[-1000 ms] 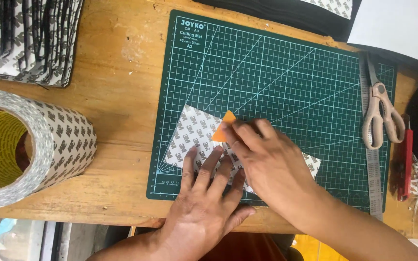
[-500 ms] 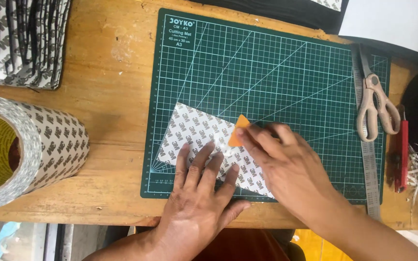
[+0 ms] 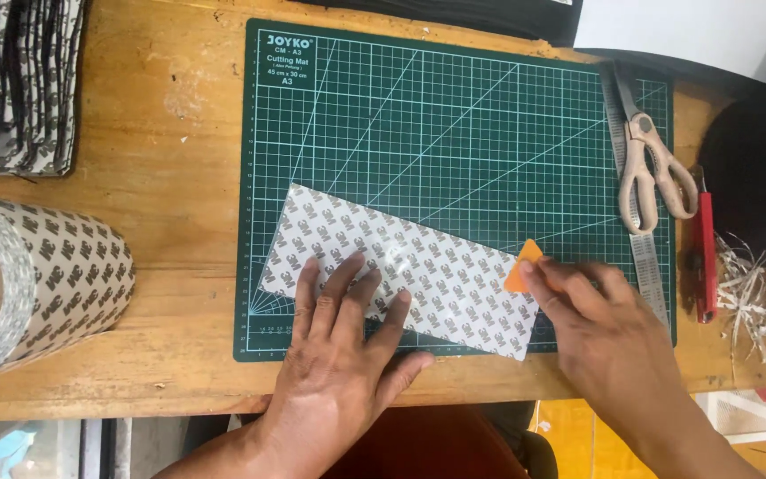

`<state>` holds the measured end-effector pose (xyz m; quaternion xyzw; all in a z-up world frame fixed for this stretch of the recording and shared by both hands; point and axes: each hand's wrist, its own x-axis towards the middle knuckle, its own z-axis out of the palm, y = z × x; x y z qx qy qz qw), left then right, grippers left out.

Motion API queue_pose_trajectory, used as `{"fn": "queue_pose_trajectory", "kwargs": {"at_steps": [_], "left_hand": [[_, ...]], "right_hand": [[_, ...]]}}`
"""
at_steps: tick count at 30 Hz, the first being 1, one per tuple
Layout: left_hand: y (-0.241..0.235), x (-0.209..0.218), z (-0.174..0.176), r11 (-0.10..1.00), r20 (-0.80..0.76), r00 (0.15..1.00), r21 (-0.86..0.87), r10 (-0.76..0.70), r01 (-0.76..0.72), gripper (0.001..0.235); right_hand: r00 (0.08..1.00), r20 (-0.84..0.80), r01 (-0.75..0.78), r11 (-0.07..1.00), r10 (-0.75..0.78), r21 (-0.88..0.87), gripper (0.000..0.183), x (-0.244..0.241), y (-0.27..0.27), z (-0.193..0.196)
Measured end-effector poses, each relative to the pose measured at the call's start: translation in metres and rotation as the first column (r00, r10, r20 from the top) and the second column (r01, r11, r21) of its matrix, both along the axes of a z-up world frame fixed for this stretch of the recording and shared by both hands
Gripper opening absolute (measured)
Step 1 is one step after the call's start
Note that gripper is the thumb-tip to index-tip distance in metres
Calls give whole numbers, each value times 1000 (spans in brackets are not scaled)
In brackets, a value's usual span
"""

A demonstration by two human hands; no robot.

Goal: The person applies double-sided adhesive tape to a rectangular piece of black fabric on a green cutting mat. They smooth the tape with their hands and an orange plastic scraper, then use a metal ruler and a red utility knife to trim the excess tape along the fabric's edge.

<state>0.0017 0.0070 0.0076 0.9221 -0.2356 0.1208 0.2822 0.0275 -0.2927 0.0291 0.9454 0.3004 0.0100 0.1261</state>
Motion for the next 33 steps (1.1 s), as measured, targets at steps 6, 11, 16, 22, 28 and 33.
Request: {"fn": "queue_pose_trajectory", "kwargs": {"at_steps": [6,11,16,22,28,33], "left_hand": [[0,-1,1,999,13,1000,34,-3,3,52],[-1,-3,8,999,47,999,48,-11,9,54],[0,-3,9,999,50,998,29,-24,23,55],[-1,-5,10,998,81,997,60,-4,0,55],[-1,-5,9,999,90,996,33,-3,0,54],[1,-5,8,1000,93,996,-19,-6,8,52]], "right_hand": [[991,-40,131,987,-128,93,63,3,-41,3],[941,27,316,901,-339,296,45,24,-39,-5],[920,379,48,987,-103,151,30,55,-2,-6],[973,-165,214,912,-165,350,81,41,47,-2],[873,-368,430,862,-321,267,72,43,51,-3],[854,-454,448,805,-255,389,58,48,47,6]]}}
